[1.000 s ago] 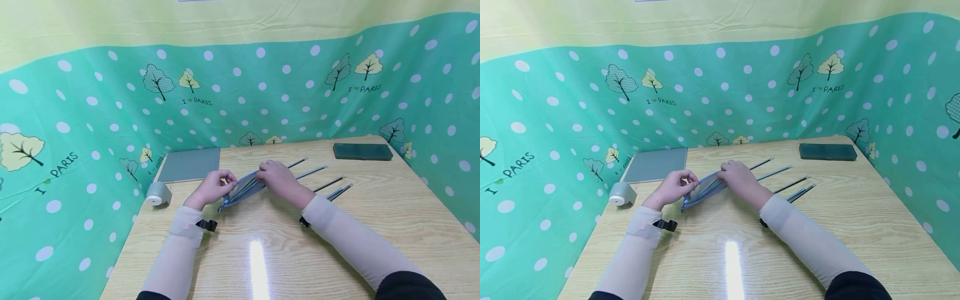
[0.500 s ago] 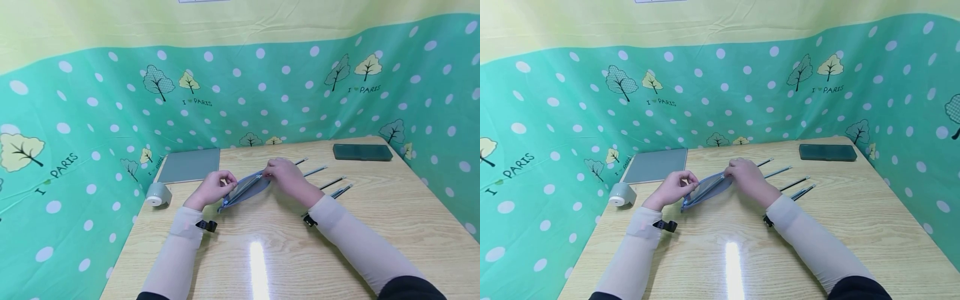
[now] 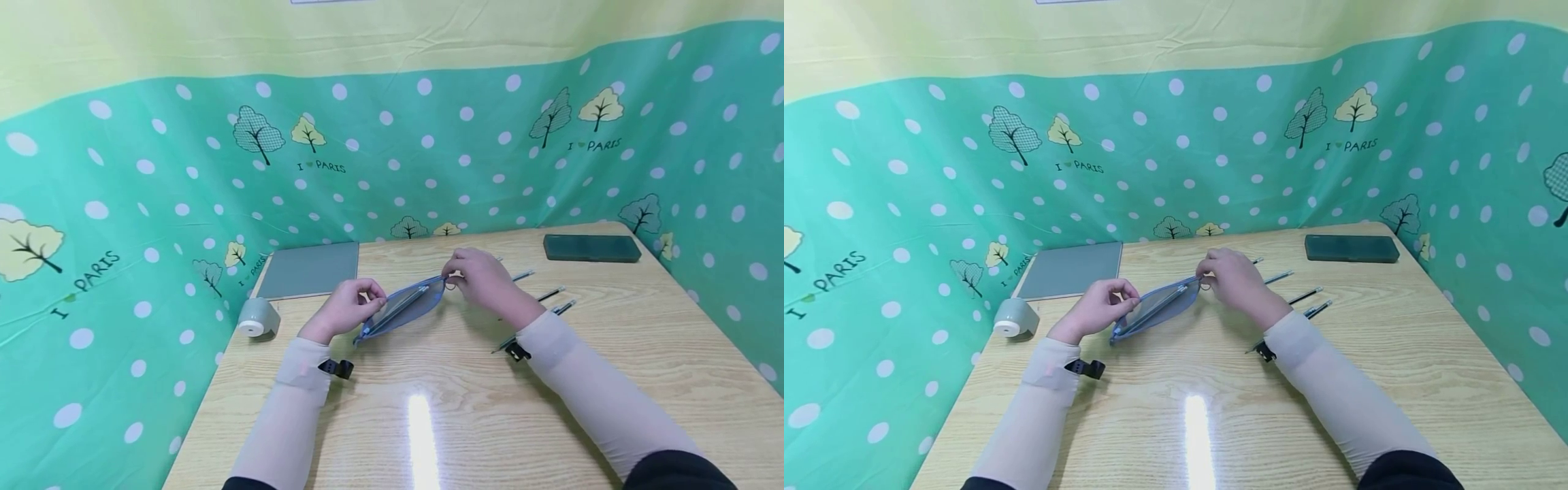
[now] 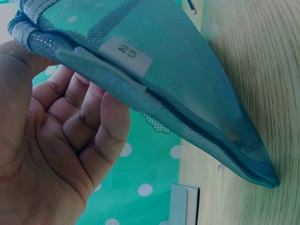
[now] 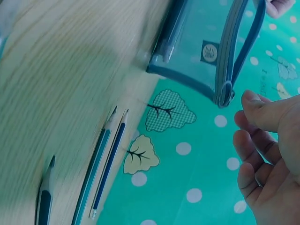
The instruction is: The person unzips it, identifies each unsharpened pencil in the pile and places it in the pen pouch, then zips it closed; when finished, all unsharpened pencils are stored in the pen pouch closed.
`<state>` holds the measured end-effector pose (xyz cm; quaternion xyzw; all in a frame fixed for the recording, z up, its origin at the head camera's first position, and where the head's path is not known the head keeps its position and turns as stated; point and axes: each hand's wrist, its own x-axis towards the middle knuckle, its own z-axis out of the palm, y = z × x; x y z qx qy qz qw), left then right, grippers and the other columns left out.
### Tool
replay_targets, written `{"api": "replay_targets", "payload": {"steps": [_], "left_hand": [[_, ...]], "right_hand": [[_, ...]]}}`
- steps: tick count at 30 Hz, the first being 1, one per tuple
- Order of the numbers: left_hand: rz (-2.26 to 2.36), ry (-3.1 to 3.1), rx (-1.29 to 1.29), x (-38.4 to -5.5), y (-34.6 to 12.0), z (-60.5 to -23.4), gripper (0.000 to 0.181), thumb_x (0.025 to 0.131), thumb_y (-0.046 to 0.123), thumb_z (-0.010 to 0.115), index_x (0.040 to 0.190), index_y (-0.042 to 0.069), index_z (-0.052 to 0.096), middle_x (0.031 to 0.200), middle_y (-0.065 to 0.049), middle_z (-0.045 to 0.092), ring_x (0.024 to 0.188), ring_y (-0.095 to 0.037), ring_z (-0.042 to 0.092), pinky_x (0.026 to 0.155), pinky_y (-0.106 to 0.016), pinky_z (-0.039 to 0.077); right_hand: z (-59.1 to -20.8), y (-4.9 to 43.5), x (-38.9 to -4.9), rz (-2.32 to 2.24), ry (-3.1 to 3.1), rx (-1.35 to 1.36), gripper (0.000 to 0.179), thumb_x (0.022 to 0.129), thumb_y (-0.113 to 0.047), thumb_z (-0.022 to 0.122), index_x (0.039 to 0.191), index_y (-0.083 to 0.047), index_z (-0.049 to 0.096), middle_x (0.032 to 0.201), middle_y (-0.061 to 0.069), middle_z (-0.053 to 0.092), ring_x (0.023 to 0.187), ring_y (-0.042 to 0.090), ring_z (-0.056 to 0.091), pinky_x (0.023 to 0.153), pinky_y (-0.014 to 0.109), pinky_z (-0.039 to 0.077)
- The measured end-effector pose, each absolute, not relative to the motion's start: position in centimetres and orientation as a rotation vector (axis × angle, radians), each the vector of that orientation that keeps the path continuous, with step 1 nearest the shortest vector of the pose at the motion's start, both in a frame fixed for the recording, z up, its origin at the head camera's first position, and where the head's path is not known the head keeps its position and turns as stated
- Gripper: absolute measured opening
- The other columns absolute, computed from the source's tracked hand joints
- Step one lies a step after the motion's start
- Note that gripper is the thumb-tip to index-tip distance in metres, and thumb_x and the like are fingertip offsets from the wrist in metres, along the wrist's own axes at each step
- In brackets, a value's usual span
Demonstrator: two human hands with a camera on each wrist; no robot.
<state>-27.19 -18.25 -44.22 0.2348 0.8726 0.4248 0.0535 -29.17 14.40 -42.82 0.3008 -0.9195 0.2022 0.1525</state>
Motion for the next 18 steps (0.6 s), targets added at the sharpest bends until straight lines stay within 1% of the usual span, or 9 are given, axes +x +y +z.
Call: {"api": "replay_targets", "payload": {"steps": [3,10,16,18], "left_hand": [[1.288,2.656,0.712,-27.2,-18.3,-44.2,0.005,0.103,0.018,0.068,0.101,0.016,0.072,0.093,-0.003,0.066,0.06,-0.018,0.061,0.055,-0.032,0.052],[1.266,2.674,0.719,-27.2,-18.4,-44.0,0.005,0.102,0.017,0.07,0.1,0.015,0.074,0.093,-0.001,0.066,0.065,-0.018,0.061,0.059,-0.031,0.051],[1.231,2.7,0.758,-27.3,-18.5,-44.1,0.008,0.103,0.019,0.07,0.1,0.014,0.075,0.093,0.001,0.067,0.066,-0.018,0.061,0.064,-0.032,0.051],[1.234,2.689,0.767,-27.3,-18.5,-44.1,0.01,0.103,0.02,0.07,0.101,0.012,0.075,0.093,0.001,0.067,0.066,-0.019,0.063,0.064,-0.033,0.053]], "right_hand": [[-42.9,14.9,-29.4,0.588,-2.669,0.831,0.011,0.094,-0.013,0.081,0.104,-0.019,0.081,0.092,-0.008,0.063,0.085,0.017,0.063,0.075,0.037,0.052],[-43.2,15.8,-29.4,0.604,-2.693,0.79,0.015,0.095,-0.011,0.08,0.108,-0.016,0.08,0.1,-0.003,0.068,0.095,0.022,0.067,0.086,0.042,0.055],[-43.6,16.4,-29.2,0.652,-2.683,0.792,0.016,0.094,-0.008,0.079,0.109,-0.014,0.079,0.1,-0.002,0.068,0.093,0.021,0.068,0.08,0.041,0.057],[-43.7,16.6,-29.1,0.674,-2.686,0.788,0.018,0.094,-0.007,0.08,0.11,-0.013,0.079,0.101,-0.001,0.068,0.093,0.021,0.069,0.079,0.04,0.057]]}}
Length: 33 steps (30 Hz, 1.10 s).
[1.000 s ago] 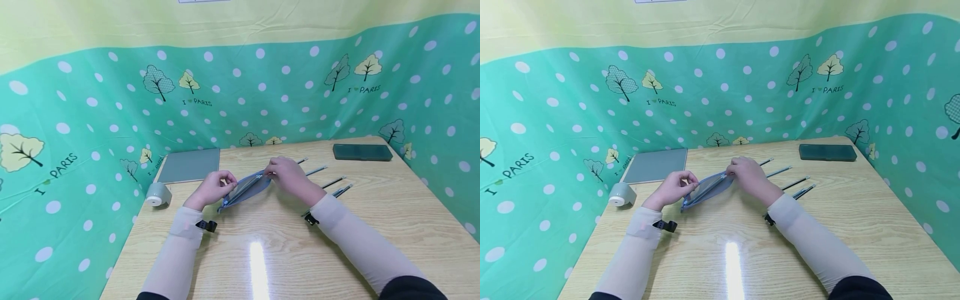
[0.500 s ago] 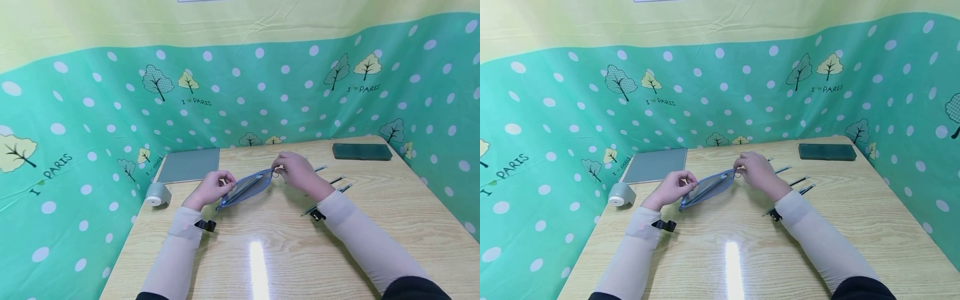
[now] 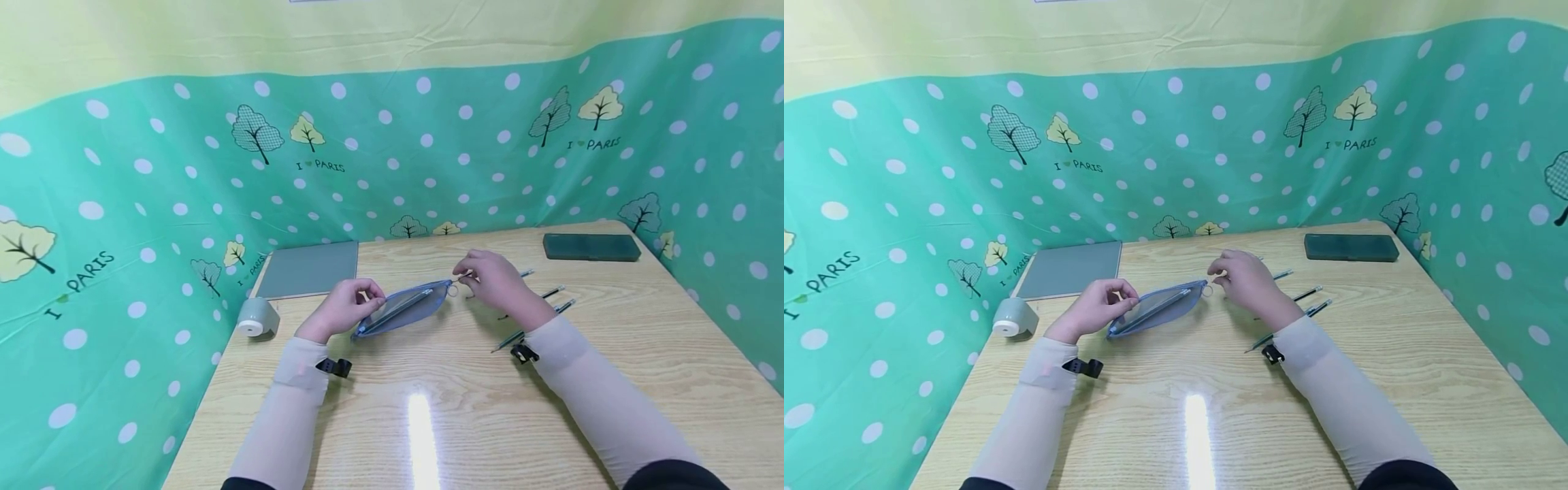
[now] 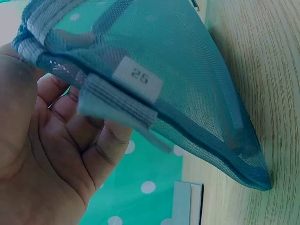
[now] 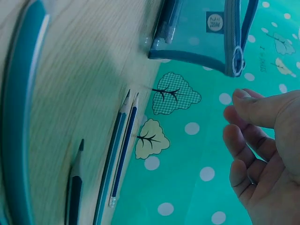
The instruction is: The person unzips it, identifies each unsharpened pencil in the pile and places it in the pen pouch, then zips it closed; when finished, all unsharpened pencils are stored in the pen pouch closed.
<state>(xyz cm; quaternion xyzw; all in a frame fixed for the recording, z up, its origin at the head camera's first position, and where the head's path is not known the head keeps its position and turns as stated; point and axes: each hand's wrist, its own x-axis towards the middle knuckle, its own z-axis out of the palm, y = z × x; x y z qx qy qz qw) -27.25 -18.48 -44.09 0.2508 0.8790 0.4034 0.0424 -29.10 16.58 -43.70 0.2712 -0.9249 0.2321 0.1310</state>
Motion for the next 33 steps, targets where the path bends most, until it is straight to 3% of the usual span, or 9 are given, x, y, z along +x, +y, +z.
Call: {"api": "replay_targets", "payload": {"steps": [7,12,19,23,33], "left_hand": [[1.273,2.626,0.778,-27.1,-18.5,-43.7,0.017,0.104,0.019,0.069,0.106,0.004,0.074,0.094,-0.004,0.066,0.07,-0.028,0.07,0.061,-0.038,0.059],[1.233,2.654,0.786,-27.2,-18.5,-43.6,0.014,0.103,0.021,0.07,0.104,0.007,0.075,0.093,-0.002,0.066,0.07,-0.024,0.07,0.058,-0.036,0.058],[1.23,2.666,0.801,-27.4,-18.7,-43.5,0.015,0.103,0.021,0.07,0.105,0.007,0.075,0.091,-0.002,0.067,0.07,-0.019,0.069,0.058,-0.036,0.056],[1.224,2.672,0.775,-27.3,-18.8,-43.5,0.012,0.104,0.022,0.069,0.104,0.01,0.074,0.092,-0.001,0.067,0.07,-0.019,0.069,0.058,-0.035,0.056],[1.246,2.664,0.759,-27.3,-18.9,-43.6,0.006,0.104,0.02,0.069,0.101,0.016,0.073,0.092,-0.003,0.066,0.07,-0.021,0.069,0.057,-0.036,0.055]], "right_hand": [[-43.8,17.0,-28.8,0.713,-2.729,0.797,0.024,0.092,-0.006,0.081,0.114,-0.015,0.079,0.103,-0.001,0.071,0.089,0.017,0.068,0.076,0.039,0.057],[-43.5,17.2,-28.5,0.715,-2.777,0.848,0.027,0.091,-0.007,0.082,0.115,-0.02,0.08,0.103,-0.004,0.071,0.084,0.012,0.064,0.072,0.037,0.054],[-43.1,17.2,-28.2,0.853,-2.872,0.967,0.026,0.09,-0.008,0.084,0.113,-0.019,0.081,0.112,-0.004,0.071,0.089,0.014,0.065,0.073,0.035,0.055],[-43.2,17.1,-28.1,0.895,-2.87,1.002,0.025,0.088,-0.01,0.087,0.108,-0.024,0.082,0.109,-0.011,0.07,0.088,0.011,0.064,0.074,0.035,0.055],[-43.2,16.8,-28.0,0.919,-2.834,1.05,0.02,0.09,-0.01,0.085,0.105,-0.023,0.083,0.102,-0.014,0.069,0.085,0.007,0.065,0.073,0.034,0.055]]}}
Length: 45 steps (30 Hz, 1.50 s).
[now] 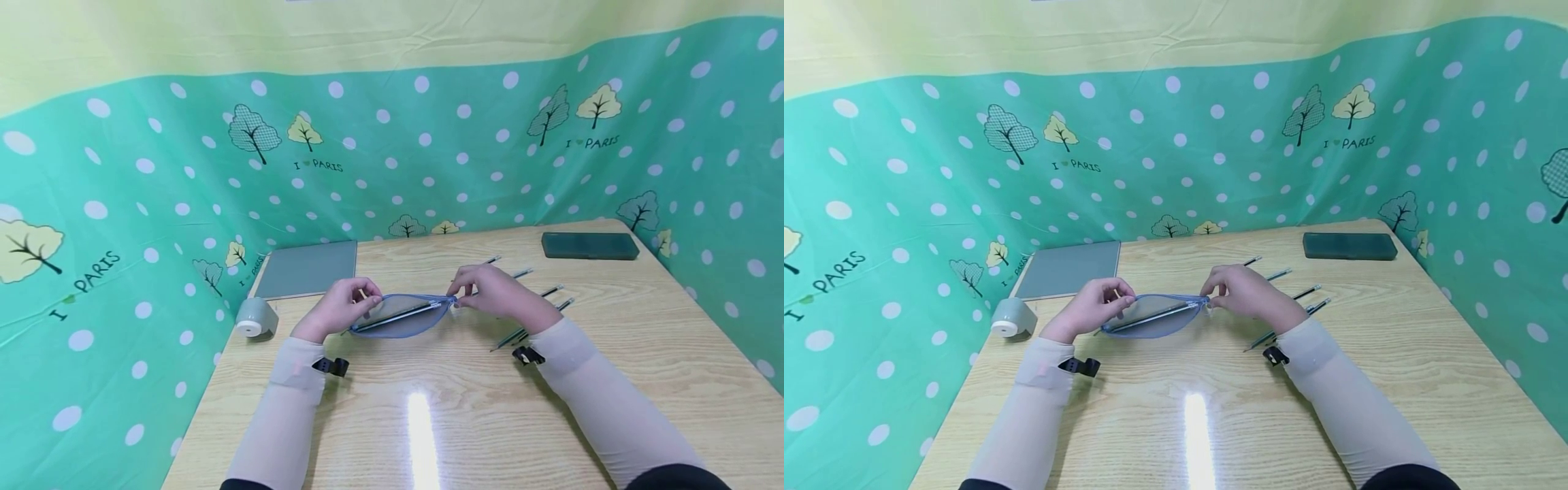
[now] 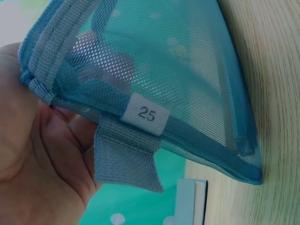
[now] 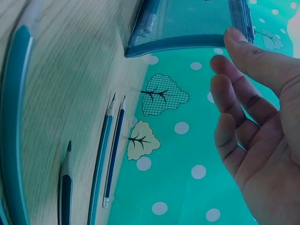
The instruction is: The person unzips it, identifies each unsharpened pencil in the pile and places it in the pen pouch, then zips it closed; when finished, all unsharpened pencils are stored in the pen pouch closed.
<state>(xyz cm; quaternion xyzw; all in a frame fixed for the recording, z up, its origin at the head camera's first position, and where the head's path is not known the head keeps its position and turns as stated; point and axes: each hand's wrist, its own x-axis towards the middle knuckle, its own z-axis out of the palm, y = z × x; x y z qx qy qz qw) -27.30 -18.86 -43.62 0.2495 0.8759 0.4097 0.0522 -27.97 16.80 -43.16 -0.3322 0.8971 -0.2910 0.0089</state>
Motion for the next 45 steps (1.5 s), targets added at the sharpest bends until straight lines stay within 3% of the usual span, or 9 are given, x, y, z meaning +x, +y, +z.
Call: {"api": "replay_targets", "payload": {"steps": [9,16,24,31,37,45], "left_hand": [[1.246,2.665,0.763,-27.3,-19.0,-43.4,0.013,0.103,0.02,0.07,0.104,0.009,0.075,0.09,-0.003,0.068,0.07,-0.023,0.069,0.059,-0.033,0.053],[1.207,2.702,0.764,-27.2,-19.1,-43.0,0.01,0.103,0.02,0.07,0.101,0.013,0.076,0.09,0.0,0.069,0.071,-0.023,0.068,0.063,-0.036,0.055],[1.246,2.673,0.757,-27.0,-19.3,-42.8,0.012,0.103,0.023,0.071,0.105,0.012,0.077,0.095,-0.003,0.067,0.067,-0.02,0.068,0.058,-0.035,0.055],[1.218,2.723,0.754,-26.9,-19.3,-42.5,0.012,0.104,0.029,0.07,0.105,0.02,0.077,0.097,0.001,0.069,0.07,-0.022,0.065,0.061,-0.035,0.054],[1.223,2.656,0.802,-26.6,-19.2,-42.0,0.023,0.099,0.034,0.076,0.115,0.017,0.076,0.1,0.0,0.07,0.078,-0.026,0.069,0.065,-0.036,0.057],[1.169,2.565,0.89,-26.0,-18.9,-41.4,0.053,0.084,0.027,0.091,0.132,0.014,0.071,0.114,-0.002,0.067,0.09,-0.019,0.067,0.076,-0.036,0.058]], "right_hand": [[-42.7,17.1,-27.6,-0.977,2.773,-0.977,0.017,0.098,-0.011,0.076,0.111,-0.021,0.081,0.104,-0.011,0.073,0.082,0.016,0.067,0.069,0.034,0.056],[-42.2,17.1,-27.4,-0.991,2.793,-0.957,0.015,0.1,-0.014,0.073,0.113,-0.018,0.08,0.106,-0.008,0.075,0.085,0.016,0.067,0.074,0.036,0.055],[-42.3,17.3,-27.5,-1.074,2.8,-0.988,0.011,0.1,-0.014,0.074,0.109,-0.017,0.08,0.092,-0.01,0.075,0.075,0.021,0.065,0.067,0.035,0.053],[-42.2,17.5,-27.5,-1.072,2.841,-1.002,0.009,0.101,-0.018,0.074,0.107,-0.019,0.08,0.085,-0.014,0.07,0.07,0.016,0.062,0.062,0.034,0.052],[-42.2,17.6,-27.6,-1.082,2.846,-0.968,0.009,0.102,-0.021,0.072,0.106,-0.02,0.08,0.085,-0.012,0.07,0.072,0.015,0.062,0.065,0.035,0.052],[-42.2,17.7,-27.6,-1.093,2.848,-0.929,0.009,0.102,-0.023,0.072,0.105,-0.022,0.08,0.087,-0.004,0.072,0.074,0.015,0.061,0.066,0.038,0.052]]}}
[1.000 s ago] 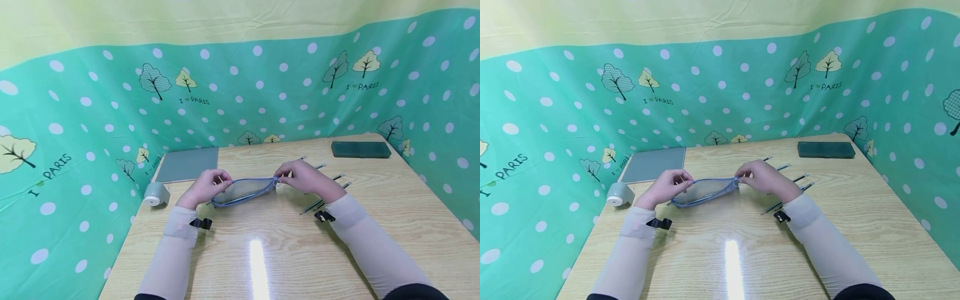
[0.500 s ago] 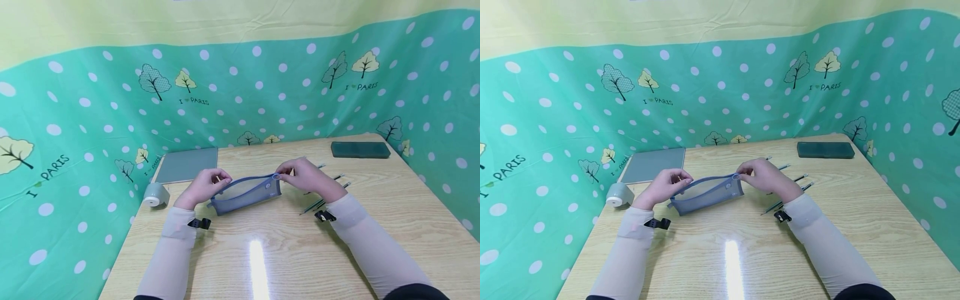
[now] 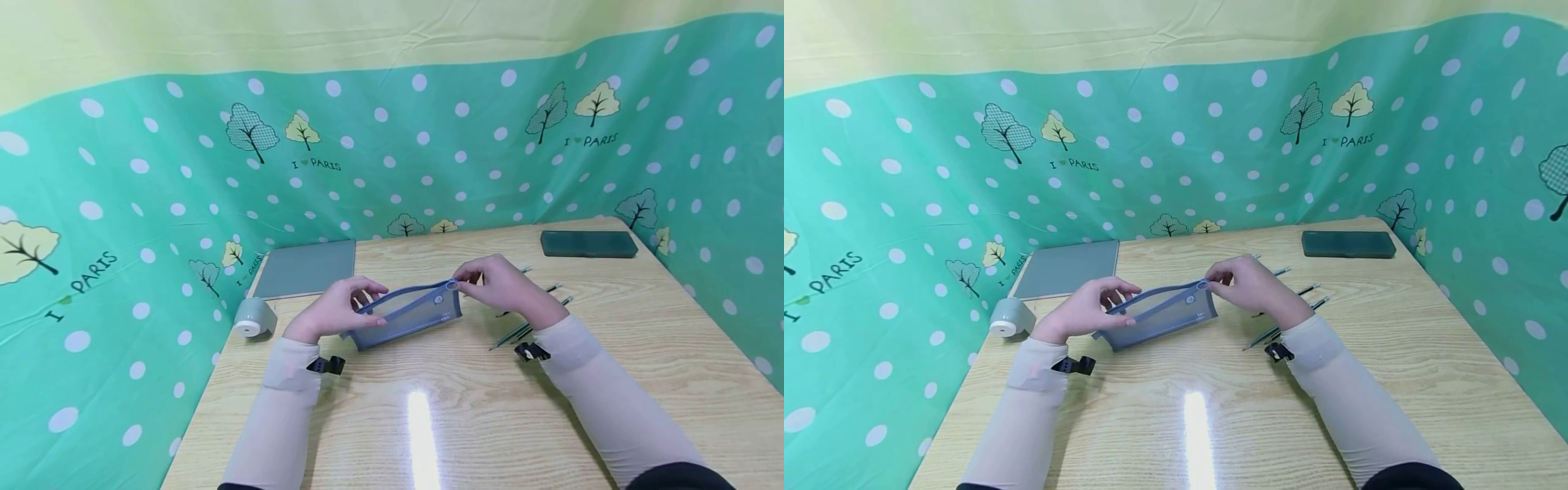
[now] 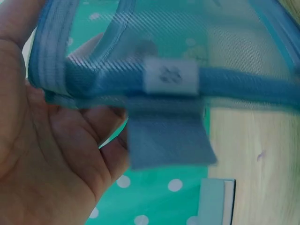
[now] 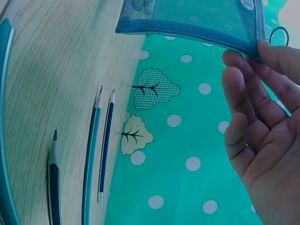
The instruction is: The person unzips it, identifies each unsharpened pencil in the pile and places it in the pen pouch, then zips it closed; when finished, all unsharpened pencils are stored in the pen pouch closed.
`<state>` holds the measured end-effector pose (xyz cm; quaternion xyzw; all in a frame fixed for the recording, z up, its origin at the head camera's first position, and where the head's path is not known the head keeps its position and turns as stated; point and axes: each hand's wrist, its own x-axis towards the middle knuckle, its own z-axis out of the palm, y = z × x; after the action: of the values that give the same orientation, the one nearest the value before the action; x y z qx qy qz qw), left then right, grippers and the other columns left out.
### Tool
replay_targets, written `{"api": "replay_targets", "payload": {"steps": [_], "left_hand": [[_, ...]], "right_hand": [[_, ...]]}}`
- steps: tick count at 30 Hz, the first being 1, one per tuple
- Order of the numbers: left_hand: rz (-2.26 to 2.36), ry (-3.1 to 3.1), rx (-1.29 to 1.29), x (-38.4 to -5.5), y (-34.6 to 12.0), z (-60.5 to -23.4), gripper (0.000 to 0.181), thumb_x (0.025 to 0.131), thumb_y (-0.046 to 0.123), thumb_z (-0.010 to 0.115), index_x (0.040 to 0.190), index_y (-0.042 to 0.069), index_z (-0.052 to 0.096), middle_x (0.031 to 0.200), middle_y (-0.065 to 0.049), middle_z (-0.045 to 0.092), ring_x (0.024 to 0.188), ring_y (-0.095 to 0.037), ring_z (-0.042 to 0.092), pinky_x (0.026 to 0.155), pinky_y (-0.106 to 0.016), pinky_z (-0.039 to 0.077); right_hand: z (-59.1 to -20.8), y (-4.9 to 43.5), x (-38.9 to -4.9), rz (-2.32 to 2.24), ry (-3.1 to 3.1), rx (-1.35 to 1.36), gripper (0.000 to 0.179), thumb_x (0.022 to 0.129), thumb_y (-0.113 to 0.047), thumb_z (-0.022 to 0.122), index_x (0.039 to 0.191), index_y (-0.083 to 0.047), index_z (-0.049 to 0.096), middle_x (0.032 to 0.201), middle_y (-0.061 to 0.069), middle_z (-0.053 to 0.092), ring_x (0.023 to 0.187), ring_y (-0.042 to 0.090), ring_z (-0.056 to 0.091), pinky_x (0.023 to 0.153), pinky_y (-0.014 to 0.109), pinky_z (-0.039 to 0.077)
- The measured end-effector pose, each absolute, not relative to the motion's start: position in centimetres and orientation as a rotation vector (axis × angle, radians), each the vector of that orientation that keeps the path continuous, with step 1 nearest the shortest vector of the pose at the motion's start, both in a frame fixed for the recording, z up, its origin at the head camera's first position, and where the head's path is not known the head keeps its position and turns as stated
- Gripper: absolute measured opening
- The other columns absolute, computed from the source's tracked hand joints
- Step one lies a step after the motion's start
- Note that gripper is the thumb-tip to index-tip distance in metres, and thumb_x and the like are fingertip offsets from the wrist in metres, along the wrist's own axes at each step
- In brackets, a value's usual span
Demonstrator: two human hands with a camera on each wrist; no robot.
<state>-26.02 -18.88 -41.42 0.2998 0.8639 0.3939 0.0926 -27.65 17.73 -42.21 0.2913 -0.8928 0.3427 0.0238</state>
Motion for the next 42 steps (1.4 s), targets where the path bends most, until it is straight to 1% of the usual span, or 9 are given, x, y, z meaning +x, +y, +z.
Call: {"api": "replay_targets", "payload": {"steps": [5,9,15,18,24,33,37,39,42], "left_hand": [[1.127,2.584,0.968,-26.2,-18.8,-41.5,0.042,0.088,0.016,0.085,0.128,0.014,0.073,0.112,0.002,0.069,0.094,-0.017,0.066,0.078,-0.037,0.058],[1.159,2.62,0.95,-26.3,-18.8,-41.6,0.027,0.093,0.012,0.079,0.12,0.014,0.077,0.105,0.002,0.07,0.089,-0.017,0.067,0.074,-0.036,0.059],[1.196,2.713,0.889,-26.4,-18.6,-41.8,0.014,0.097,0.011,0.075,0.109,0.017,0.079,0.099,0.004,0.071,0.084,-0.016,0.066,0.071,-0.034,0.058],[1.211,2.744,0.872,-26.5,-18.5,-41.9,0.013,0.097,0.01,0.075,0.108,0.016,0.079,0.099,0.004,0.071,0.084,-0.016,0.067,0.072,-0.034,0.058],[1.237,2.798,0.9,-26.3,-18.0,-41.9,0.015,0.095,0.012,0.079,0.11,0.014,0.077,0.102,0.005,0.071,0.087,-0.013,0.067,0.075,-0.035,0.058],[1.217,2.903,0.964,-25.9,-17.2,-41.4,0.02,0.094,0.019,0.082,0.113,0.016,0.077,0.11,0.008,0.069,0.103,-0.012,0.064,0.091,-0.045,0.054],[1.256,2.93,1.035,-25.5,-16.4,-41.0,0.022,0.092,0.016,0.083,0.114,0.016,0.077,0.112,0.008,0.07,0.106,-0.013,0.064,0.095,-0.043,0.053],[1.276,2.945,1.075,-25.3,-15.8,-40.9,0.023,0.091,0.016,0.084,0.113,0.018,0.077,0.112,0.009,0.07,0.107,-0.012,0.065,0.095,-0.039,0.053],[1.301,2.948,1.136,-25.1,-14.7,-40.7,0.022,0.091,0.015,0.084,0.112,0.016,0.077,0.111,0.009,0.07,0.106,-0.012,0.065,0.096,-0.038,0.053]], "right_hand": [[-42.3,17.9,-27.6,1.057,-2.763,0.891,0.009,0.102,-0.024,0.072,0.105,-0.023,0.08,0.086,-0.007,0.071,0.074,0.015,0.061,0.066,0.038,0.052],[-42.3,18.0,-27.6,1.063,-2.753,0.884,0.008,0.102,-0.024,0.072,0.104,-0.023,0.08,0.086,-0.011,0.07,0.074,0.015,0.061,0.066,0.038,0.052],[-42.1,17.9,-27.4,1.143,-2.735,0.881,0.008,0.102,-0.022,0.072,0.105,-0.023,0.079,0.089,-0.003,0.073,0.071,0.018,0.061,0.061,0.036,0.051],[-41.9,17.9,-27.3,1.202,-2.717,0.865,0.009,0.101,-0.019,0.072,0.106,-0.02,0.079,0.089,-0.001,0.074,0.073,0.019,0.063,0.062,0.036,0.053],[-41.5,17.8,-26.9,1.266,-2.673,0.846,0.009,0.1,-0.015,0.074,0.107,-0.016,0.079,0.092,-0.004,0.075,0.08,0.016,0.068,0.072,0.037,0.057],[-41.3,17.6,-26.7,1.281,-2.655,0.851,0.009,0.099,-0.015,0.075,0.107,-0.016,0.08,0.092,-0.008,0.074,0.082,0.015,0.068,0.074,0.038,0.058],[-41.1,17.5,-26.6,1.275,-2.65,0.86,0.009,0.099,-0.015,0.075,0.107,-0.016,0.08,0.092,-0.008,0.074,0.082,0.014,0.068,0.075,0.037,0.058],[-41.1,17.4,-26.6,1.274,-2.641,0.869,0.009,0.099,-0.016,0.075,0.107,-0.016,0.08,0.092,-0.009,0.074,0.082,0.014,0.068,0.075,0.036,0.057],[-41.1,17.4,-26.5,1.268,-2.629,0.886,0.01,0.099,-0.016,0.075,0.108,-0.015,0.08,0.092,-0.009,0.075,0.082,0.013,0.068,0.075,0.036,0.057]]}}
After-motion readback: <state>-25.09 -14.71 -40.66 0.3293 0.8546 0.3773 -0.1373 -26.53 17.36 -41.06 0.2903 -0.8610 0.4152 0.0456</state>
